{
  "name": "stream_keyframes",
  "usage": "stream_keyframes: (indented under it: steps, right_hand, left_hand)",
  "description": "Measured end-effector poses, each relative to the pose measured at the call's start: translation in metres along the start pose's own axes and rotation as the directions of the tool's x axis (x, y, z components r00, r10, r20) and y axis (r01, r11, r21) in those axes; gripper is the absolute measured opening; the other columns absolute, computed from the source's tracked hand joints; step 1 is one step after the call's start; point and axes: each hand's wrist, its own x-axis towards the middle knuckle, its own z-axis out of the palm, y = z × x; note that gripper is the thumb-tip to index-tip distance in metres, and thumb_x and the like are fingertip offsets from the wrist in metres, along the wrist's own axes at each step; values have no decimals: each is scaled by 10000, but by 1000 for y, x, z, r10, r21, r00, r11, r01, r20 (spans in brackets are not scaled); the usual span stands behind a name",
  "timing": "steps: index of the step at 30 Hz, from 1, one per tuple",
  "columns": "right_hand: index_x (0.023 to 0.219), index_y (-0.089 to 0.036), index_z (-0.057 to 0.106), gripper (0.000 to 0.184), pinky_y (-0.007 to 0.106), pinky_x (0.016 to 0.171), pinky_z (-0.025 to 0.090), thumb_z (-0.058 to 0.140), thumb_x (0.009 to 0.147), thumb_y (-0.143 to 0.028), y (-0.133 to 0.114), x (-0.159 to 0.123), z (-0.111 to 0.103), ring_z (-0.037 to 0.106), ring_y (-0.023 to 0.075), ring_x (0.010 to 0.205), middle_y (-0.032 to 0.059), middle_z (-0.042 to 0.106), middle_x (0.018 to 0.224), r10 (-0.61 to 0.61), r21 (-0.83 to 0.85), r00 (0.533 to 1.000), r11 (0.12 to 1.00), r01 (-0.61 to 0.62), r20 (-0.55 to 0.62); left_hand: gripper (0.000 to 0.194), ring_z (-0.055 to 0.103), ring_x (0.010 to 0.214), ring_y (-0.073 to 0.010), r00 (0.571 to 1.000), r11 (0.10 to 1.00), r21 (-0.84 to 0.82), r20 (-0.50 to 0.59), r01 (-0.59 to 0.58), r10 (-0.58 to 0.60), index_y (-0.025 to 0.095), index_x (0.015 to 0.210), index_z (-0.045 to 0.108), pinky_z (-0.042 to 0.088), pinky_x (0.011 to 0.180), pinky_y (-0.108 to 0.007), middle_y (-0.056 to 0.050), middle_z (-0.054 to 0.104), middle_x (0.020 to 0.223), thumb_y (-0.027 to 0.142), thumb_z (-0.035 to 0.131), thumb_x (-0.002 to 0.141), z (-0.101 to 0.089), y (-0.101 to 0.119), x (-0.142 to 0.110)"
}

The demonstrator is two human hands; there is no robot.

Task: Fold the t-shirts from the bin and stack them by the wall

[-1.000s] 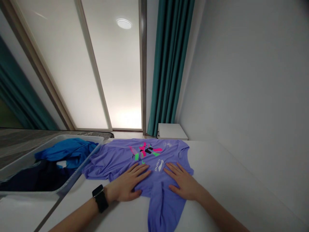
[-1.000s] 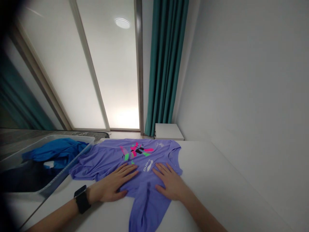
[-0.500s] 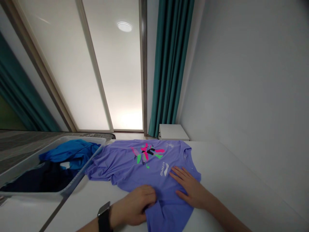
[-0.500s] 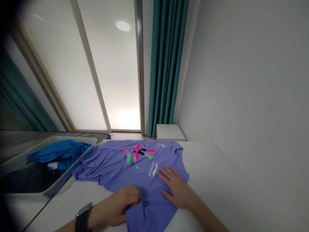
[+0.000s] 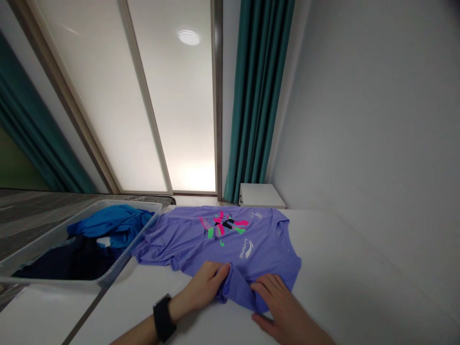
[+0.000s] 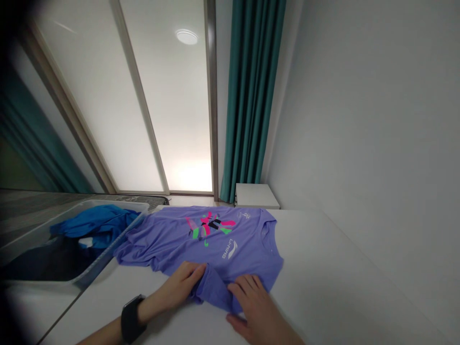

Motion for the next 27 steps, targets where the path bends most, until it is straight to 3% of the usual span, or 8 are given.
stream_keyframes:
  steps: [3, 7, 9, 11, 15, 19, 23, 27]
  right_hand:
    - [977, -224, 616, 242, 392, 925, 398, 481, 843, -75, 6, 3, 6, 544, 225, 998, 53, 642, 1033, -15, -19, 996, 1000, 13, -88]
    - [757, -204, 544, 221, 353, 849, 419, 434, 700, -20, 21, -8, -3, 554, 206, 914, 43, 626, 892, -74, 43, 994, 996, 78, -85]
    - [677, -208, 506, 172, 345, 802, 434, 419, 677, -59, 34, -18, -14, 564, 203, 849, 38, 607, 803, -45, 84, 997, 995, 51, -64]
    - [666, -214, 521, 192, 335, 754, 450, 382, 755, -117, 47, -24, -26, 579, 197, 783, 32, 609, 742, 52, 145, 998, 988, -45, -43]
    - [898, -228, 623, 335, 361, 754, 488, 298, 941, -293, 60, -10, -41, 628, 201, 722, 23, 667, 724, 234, 214, 972, 951, -223, -29]
    - [1204, -191, 592, 379, 423, 979, 455, 333, 941, -276, 54, 34, -24, 607, 228, 1098, 113, 666, 1170, 132, 85, 976, 989, -118, -174]
    - [1434, -200, 446, 510, 511, 1140, 287, 410, 955, -372, 58, 57, 7, 372, 256, 1388, 128, 438, 1493, 77, -108, 993, 990, -86, -87]
    - [1499, -298, 338, 562, 603, 1157, 178, 369, 979, -510, 81, 41, 16, 252, 269, 1450, 77, 319, 1568, 54, -217, 998, 974, -61, -38]
  left_hand:
    - [565, 356, 570, -121, 1000, 1000, 5, 22, 12, -12, 194, 601, 414, 321, 554, -248, 41, 375, 581, 593, 248, 966, -4, 7, -9]
    - [512, 569, 784, -160, 975, 982, 43, 140, -181, 174, 197, 899, 637, 440, 760, -259, -20, 652, 835, 484, 232, 1020, -20, 23, -32]
    - [439, 615, 887, -173, 971, 969, 97, 101, -226, 216, 219, 1064, 642, 462, 838, -271, -40, 692, 972, 427, 257, 1029, -33, 18, -35]
    - [355, 628, 952, -194, 977, 951, 235, -24, -201, 212, 221, 1153, 615, 481, 882, -302, -60, 689, 1042, 396, 343, 1009, -47, -1, -28]
    - [423, 520, 1230, -280, 963, 813, 578, -174, -69, 205, 191, 1348, 517, 394, 1065, -451, -136, 561, 1336, 341, 412, 966, -71, -63, -3]
    - [531, 352, 1390, -312, 964, 688, 723, -222, 63, 145, 191, 1464, 401, 269, 1139, -540, -143, 392, 1516, 399, 412, 976, -75, -105, 0]
    - [566, 293, 1425, -317, 972, 662, 747, -198, 64, 129, 250, 1506, 338, 194, 1155, -579, -109, 364, 1544, 479, 377, 990, -63, -107, -22]
    - [626, 238, 1446, -352, 982, 680, 728, -179, 94, 57, 260, 1530, 277, 186, 1141, -608, -109, 293, 1578, 533, 380, 977, -47, -88, -49]
